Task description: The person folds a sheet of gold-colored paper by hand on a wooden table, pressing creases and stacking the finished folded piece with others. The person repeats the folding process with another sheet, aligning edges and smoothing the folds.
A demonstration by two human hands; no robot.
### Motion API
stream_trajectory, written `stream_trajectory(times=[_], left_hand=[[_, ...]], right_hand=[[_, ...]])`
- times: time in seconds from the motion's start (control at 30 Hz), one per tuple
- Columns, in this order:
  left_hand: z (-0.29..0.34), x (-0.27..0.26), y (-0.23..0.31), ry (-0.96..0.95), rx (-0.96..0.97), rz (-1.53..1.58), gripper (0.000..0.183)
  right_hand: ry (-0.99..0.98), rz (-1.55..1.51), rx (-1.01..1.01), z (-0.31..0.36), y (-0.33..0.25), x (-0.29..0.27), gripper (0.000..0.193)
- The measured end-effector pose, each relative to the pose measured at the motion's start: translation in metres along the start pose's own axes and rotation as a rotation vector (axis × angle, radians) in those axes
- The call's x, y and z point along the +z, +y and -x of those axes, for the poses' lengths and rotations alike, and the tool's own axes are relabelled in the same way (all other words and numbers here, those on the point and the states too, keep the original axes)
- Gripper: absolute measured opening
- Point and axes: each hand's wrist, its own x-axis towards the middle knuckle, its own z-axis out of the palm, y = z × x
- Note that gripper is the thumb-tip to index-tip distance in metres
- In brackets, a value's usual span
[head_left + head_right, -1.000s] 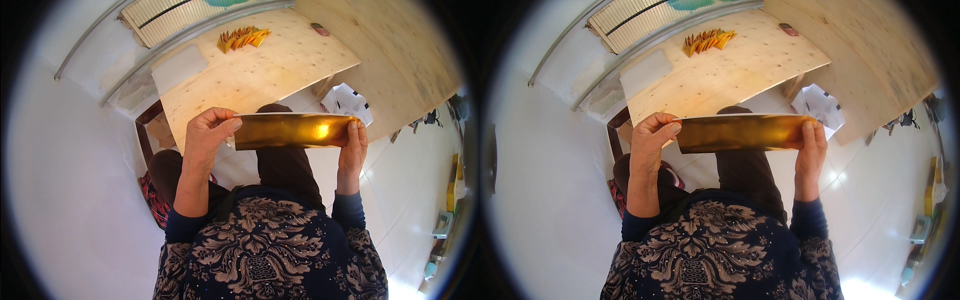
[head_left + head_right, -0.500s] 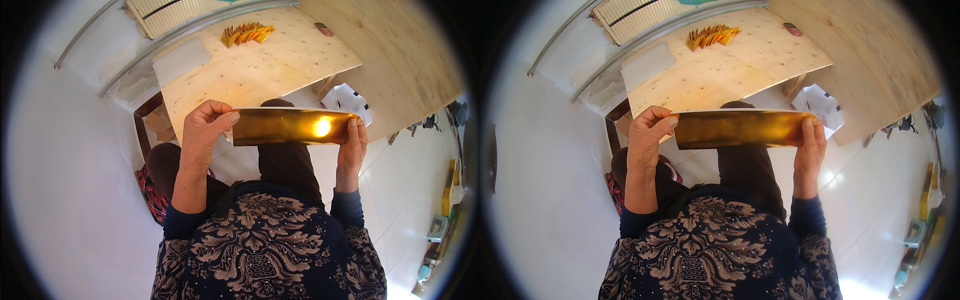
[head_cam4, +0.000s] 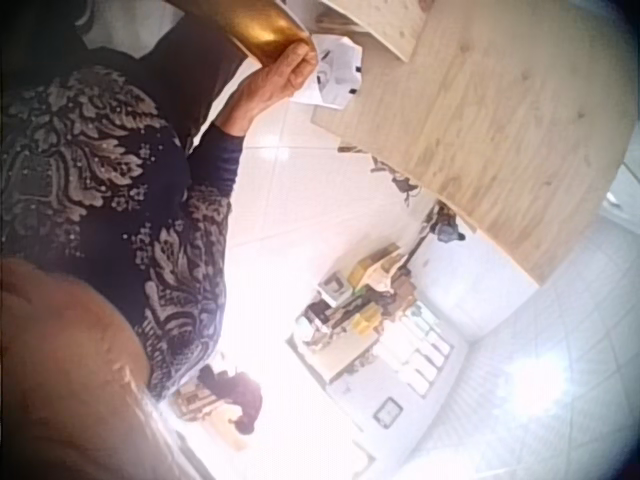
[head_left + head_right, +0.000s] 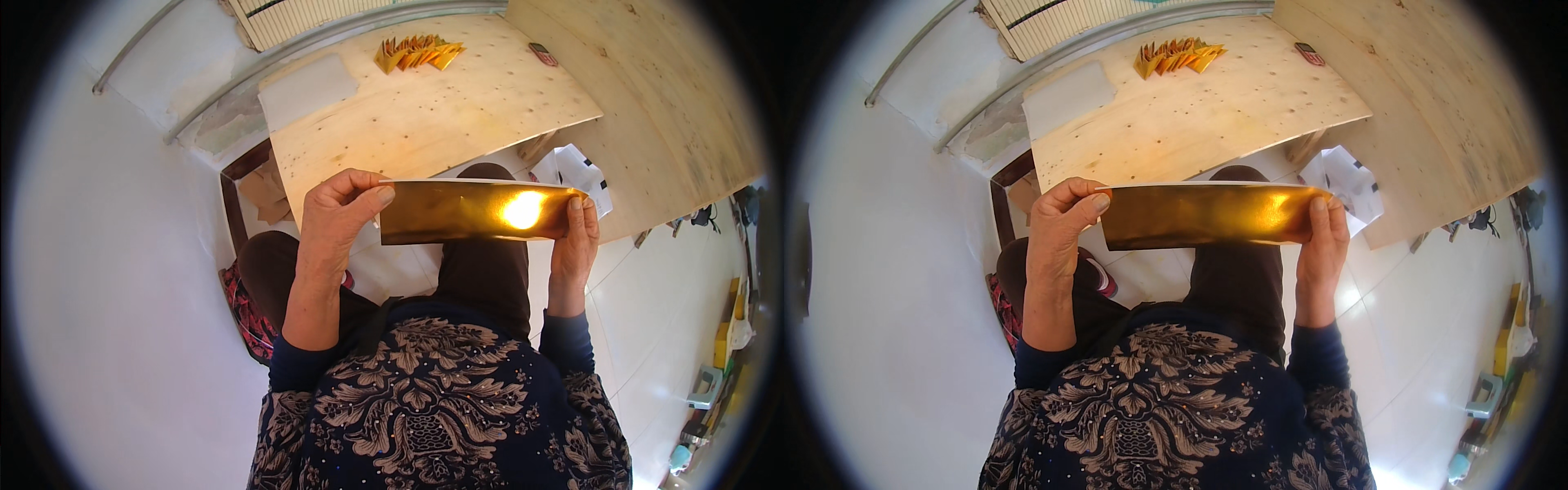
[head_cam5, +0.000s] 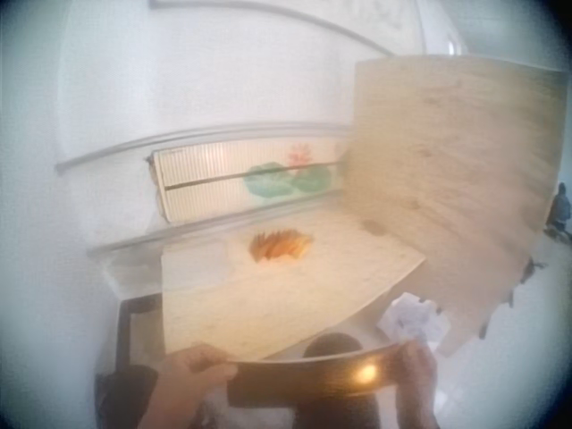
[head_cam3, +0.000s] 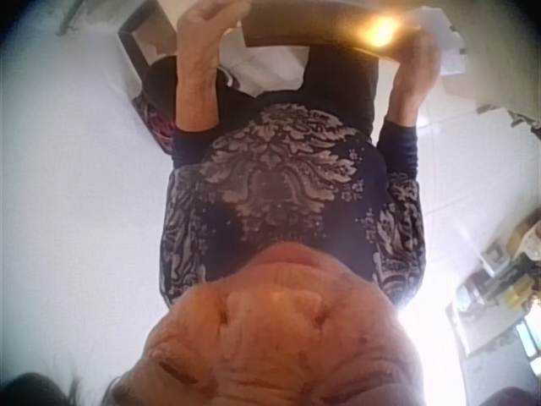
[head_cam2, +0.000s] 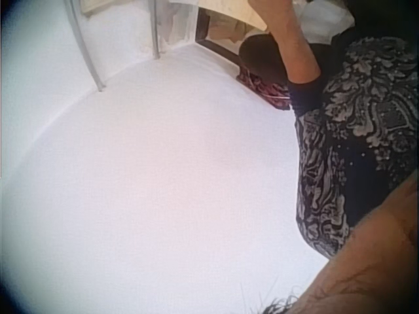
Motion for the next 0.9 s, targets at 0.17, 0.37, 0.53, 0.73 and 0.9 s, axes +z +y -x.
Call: stream_trajectory(times=[0.17,0.37,0.53,0.73,0.9], left_hand=[[-0.001,-0.002,-0.001,-0.011,0.026,-0.06,0.01],[-0.004,-0.004,-0.004,-0.015,0.038,-0.045,0.008],[-0.005,-0.005,-0.002,0.002,0.006,-0.027,0.008],[-0.006,-0.014,0.002,0.068,0.016,-0.128,0.007],[-0.019,-0.038,-0.011,0.167,0.052,-0.101,0.009]], right_hand=[[0.038,0.033,-0.031,-0.001,0.001,0.0,0.016],[-0.001,-0.012,0.016,-0.003,0.004,-0.001,0.016],[0.009,0.02,0.016,-0.004,0.004,0.004,0.016],[-0.013,0.03,0.064,-0.006,0.002,0.017,0.018],[-0.074,0.035,0.23,-0.018,0.009,0.037,0.014]])
